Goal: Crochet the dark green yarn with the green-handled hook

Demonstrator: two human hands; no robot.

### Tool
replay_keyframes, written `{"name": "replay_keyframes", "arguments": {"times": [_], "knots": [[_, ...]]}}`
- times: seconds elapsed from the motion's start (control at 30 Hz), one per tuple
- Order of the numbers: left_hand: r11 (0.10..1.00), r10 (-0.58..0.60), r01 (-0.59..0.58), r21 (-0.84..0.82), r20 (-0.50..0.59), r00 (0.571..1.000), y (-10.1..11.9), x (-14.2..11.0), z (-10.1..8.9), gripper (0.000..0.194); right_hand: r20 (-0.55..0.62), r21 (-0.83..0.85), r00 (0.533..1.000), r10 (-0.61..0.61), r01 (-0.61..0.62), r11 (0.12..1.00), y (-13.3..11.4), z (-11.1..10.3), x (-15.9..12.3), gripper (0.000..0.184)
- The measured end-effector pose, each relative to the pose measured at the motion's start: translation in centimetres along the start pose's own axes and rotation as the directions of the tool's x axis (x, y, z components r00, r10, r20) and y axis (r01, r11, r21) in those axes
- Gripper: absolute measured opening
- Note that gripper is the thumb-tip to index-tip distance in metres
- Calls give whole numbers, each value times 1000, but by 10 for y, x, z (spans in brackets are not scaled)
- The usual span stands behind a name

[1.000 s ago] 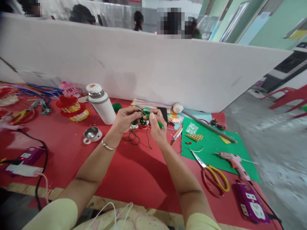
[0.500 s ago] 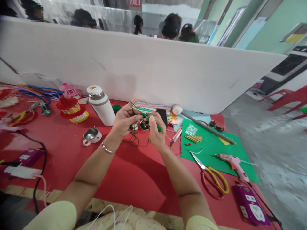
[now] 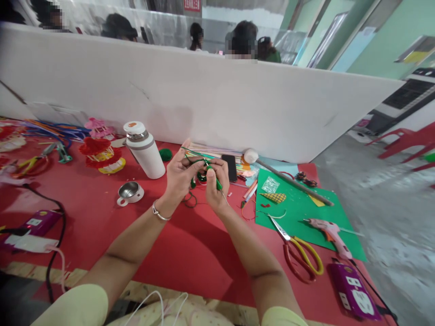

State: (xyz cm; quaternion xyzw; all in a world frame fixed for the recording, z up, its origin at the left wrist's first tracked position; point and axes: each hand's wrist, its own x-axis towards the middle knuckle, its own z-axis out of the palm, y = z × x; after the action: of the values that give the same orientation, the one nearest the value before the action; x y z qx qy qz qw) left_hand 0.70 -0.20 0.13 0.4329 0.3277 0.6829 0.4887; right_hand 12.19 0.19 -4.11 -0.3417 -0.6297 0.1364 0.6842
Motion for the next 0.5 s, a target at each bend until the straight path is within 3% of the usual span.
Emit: {"name": "replay_keyframes", "arguments": {"times": [0.2, 0.33, 0.5], "knots": [[985, -103, 106, -134, 30, 994, 6, 0, 1, 89, 10, 31, 999, 49, -50, 998, 4, 3, -6, 49], [961, -165, 190, -200, 135, 977, 14, 7, -8, 97, 68, 10, 997, -46, 45, 999, 8, -4, 2, 53], [933, -266, 306, -188, 212, 940, 26, 14, -21, 93, 185, -29, 971, -154, 162, 986, 9, -18, 16, 61]]}}
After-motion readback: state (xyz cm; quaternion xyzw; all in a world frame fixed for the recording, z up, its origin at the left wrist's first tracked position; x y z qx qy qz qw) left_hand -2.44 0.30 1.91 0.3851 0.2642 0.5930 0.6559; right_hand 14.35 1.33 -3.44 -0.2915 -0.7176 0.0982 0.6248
